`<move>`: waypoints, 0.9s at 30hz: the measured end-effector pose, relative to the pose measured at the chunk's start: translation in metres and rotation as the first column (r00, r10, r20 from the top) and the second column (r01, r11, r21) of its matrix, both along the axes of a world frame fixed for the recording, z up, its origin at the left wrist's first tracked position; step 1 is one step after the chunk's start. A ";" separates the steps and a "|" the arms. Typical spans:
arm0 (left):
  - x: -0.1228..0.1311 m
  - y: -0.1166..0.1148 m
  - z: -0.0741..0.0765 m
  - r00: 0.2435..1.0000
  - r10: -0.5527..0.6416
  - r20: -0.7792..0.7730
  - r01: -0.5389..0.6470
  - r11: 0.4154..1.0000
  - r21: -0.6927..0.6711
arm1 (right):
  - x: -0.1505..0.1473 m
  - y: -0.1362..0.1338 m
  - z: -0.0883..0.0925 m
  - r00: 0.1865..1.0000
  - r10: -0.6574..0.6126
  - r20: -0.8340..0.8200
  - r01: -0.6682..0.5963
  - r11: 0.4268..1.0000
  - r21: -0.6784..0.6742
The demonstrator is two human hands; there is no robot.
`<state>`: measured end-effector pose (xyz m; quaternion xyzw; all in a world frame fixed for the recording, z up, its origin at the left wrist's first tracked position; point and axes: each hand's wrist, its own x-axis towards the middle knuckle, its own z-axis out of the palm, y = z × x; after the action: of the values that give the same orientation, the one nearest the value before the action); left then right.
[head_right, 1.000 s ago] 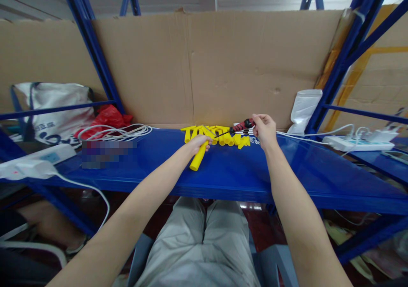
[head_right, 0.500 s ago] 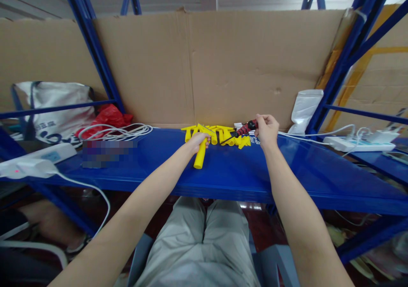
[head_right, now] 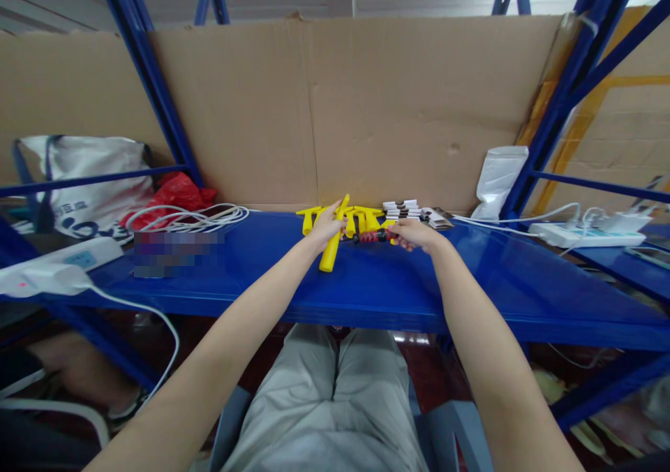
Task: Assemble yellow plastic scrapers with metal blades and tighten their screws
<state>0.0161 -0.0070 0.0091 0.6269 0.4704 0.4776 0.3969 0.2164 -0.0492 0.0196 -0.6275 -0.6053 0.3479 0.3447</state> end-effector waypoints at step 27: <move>0.004 -0.006 -0.010 0.730 0.063 -0.680 0.280 0.881 0.382 | 0.054 0.035 -0.032 0.563 -0.298 0.771 0.307 0.941 0.139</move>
<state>0.0204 -0.0128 -0.0008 0.8593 0.4160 0.2898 0.0669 0.2700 -0.0139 -0.0123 -0.8115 -0.5759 -0.0212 0.0973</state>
